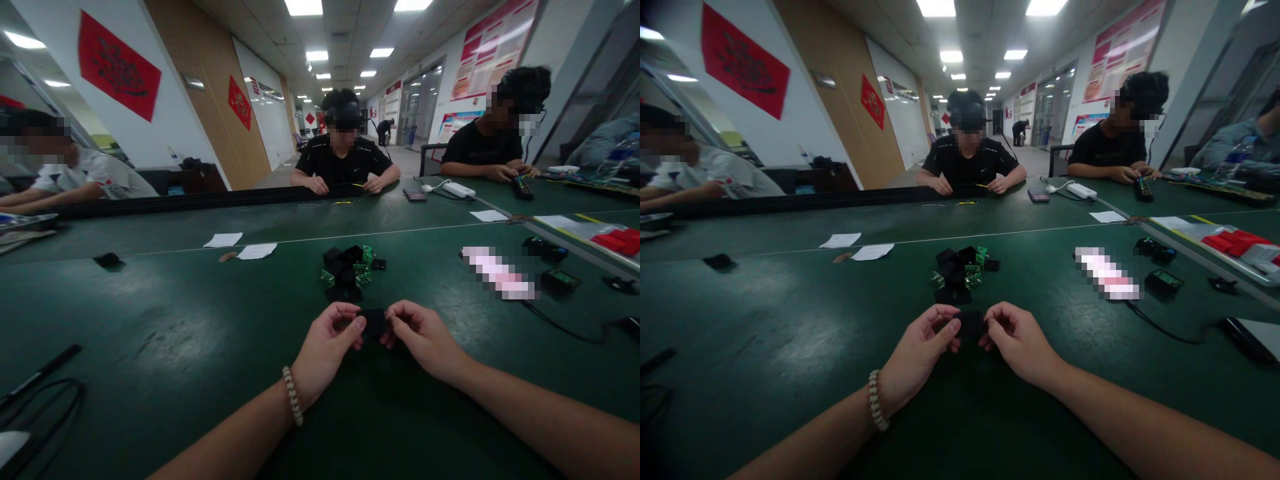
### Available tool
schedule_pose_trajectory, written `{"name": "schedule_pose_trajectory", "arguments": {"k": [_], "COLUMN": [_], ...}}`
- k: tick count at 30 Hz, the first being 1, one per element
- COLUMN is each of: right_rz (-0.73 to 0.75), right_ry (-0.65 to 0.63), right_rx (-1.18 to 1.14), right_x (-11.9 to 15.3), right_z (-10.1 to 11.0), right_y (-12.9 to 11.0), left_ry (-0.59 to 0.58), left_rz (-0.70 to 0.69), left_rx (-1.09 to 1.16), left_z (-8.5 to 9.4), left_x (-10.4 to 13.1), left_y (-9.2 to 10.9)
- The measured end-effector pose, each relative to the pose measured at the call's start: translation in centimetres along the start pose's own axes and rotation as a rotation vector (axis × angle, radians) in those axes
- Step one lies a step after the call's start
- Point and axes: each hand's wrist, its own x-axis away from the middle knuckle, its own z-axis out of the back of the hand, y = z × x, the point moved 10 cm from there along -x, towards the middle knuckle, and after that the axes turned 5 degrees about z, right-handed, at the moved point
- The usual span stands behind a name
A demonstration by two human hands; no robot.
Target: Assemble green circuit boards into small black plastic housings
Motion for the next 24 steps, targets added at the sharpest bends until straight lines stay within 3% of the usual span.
{"name": "schedule_pose_trajectory", "arguments": {"k": [12,24], "right_rz": [0.030,0.019], "right_ry": [-0.010,-0.020], "right_rx": [0.067,0.035], "right_x": [0.11,-0.04], "right_z": [-0.13,-0.06], "right_y": [-0.97,-0.16], "left_ry": [0.000,0.007], "left_rz": [0.001,-0.012], "left_rx": [0.022,-0.002], "left_z": [0.09,0.00], "left_x": [-0.15,-0.08], "left_y": [-0.33,-0.04]}}
